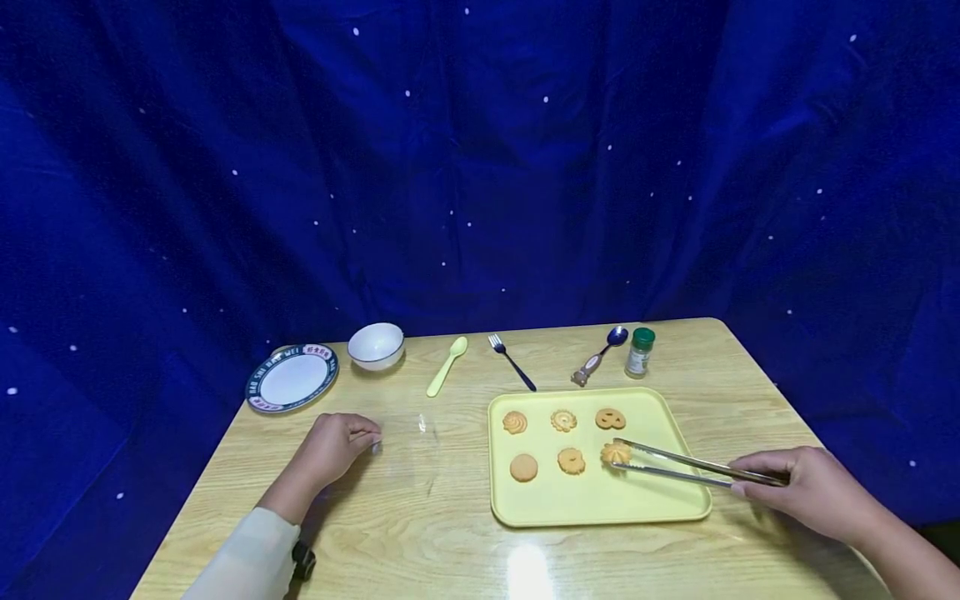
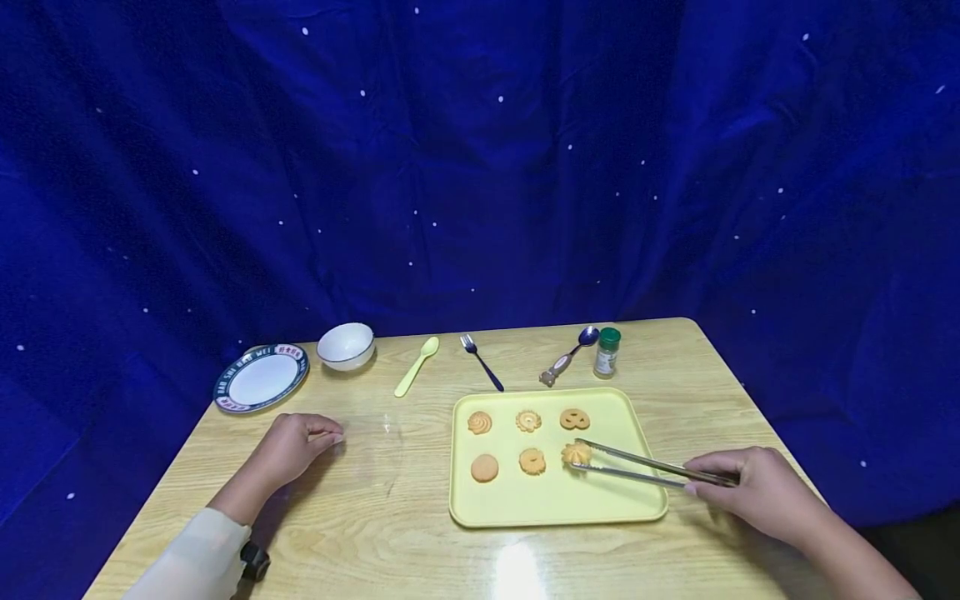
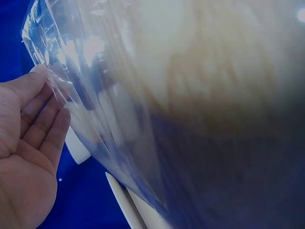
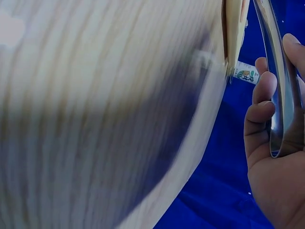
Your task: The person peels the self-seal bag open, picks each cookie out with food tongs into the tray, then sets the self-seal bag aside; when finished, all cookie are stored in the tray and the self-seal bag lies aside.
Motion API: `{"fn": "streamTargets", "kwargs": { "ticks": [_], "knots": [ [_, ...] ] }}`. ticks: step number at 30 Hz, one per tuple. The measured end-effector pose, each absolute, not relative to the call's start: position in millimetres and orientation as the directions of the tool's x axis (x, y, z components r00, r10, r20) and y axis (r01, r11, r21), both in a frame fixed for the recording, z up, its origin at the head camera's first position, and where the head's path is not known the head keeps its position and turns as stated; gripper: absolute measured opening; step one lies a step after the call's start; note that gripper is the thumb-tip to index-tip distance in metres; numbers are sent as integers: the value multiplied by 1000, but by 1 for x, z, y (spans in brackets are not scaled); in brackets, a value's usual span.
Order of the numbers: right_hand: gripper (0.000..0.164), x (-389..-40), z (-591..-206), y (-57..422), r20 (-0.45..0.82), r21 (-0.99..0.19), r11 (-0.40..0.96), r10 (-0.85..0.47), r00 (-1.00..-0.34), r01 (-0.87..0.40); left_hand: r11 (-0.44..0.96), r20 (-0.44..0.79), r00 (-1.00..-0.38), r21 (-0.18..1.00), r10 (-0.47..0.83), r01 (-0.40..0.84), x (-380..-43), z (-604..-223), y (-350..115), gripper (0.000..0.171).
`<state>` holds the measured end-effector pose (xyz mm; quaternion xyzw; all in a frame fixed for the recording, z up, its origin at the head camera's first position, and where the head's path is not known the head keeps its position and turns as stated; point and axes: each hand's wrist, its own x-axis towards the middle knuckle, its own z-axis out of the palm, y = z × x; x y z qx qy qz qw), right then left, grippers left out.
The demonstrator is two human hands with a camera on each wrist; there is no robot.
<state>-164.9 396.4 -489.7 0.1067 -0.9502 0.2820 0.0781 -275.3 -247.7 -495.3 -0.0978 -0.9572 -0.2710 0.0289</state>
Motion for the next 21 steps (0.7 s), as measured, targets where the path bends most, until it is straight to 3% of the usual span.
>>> {"fn": "streamTargets", "kwargs": {
  "ticks": [21],
  "knots": [
    [24, -162, -499, 402, 189, -510, 835, -126, -974, -207, 833, 109, -977, 511, 185, 215, -275, -494, -245, 8]
  ]
}}
